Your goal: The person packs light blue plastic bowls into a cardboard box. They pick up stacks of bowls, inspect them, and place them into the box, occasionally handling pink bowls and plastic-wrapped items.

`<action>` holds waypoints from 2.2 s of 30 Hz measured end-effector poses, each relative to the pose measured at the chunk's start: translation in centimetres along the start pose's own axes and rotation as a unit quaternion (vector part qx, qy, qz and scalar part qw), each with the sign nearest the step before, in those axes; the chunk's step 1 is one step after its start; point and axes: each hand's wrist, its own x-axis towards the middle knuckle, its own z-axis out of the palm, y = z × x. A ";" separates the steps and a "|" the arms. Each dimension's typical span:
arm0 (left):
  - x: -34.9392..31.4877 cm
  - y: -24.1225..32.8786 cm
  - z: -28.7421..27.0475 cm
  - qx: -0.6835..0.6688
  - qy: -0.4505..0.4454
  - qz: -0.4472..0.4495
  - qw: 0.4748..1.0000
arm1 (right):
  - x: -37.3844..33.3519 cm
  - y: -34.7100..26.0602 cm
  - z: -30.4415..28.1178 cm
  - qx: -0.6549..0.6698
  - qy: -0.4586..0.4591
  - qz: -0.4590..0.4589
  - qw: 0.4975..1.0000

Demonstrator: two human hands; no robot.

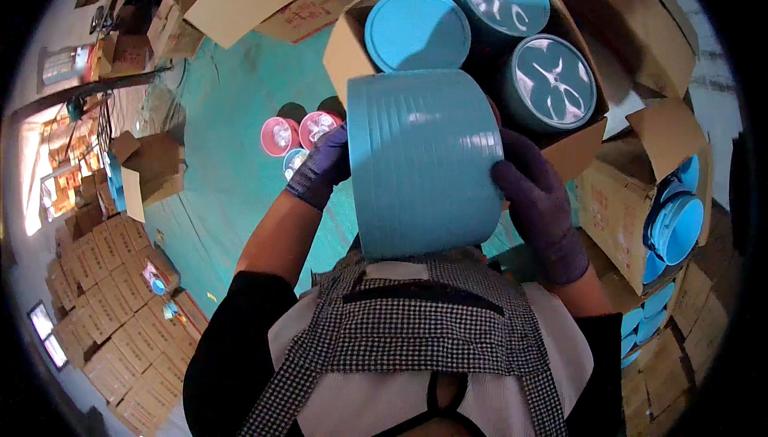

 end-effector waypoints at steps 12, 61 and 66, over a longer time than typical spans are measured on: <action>-5.2 -1.3 -6.7 0.008 -0.061 0.053 0.997 | -5.0 -1.6 9.4 -0.220 -0.066 -0.205 0.951; -13.1 0.5 -7.2 0.011 -0.118 0.161 0.980 | -8.7 -4.4 19.4 -0.393 -0.079 -0.292 0.868; -14.0 0.8 -6.1 -0.002 -0.137 0.148 0.979 | -9.1 -4.3 19.5 -0.397 -0.067 -0.294 0.867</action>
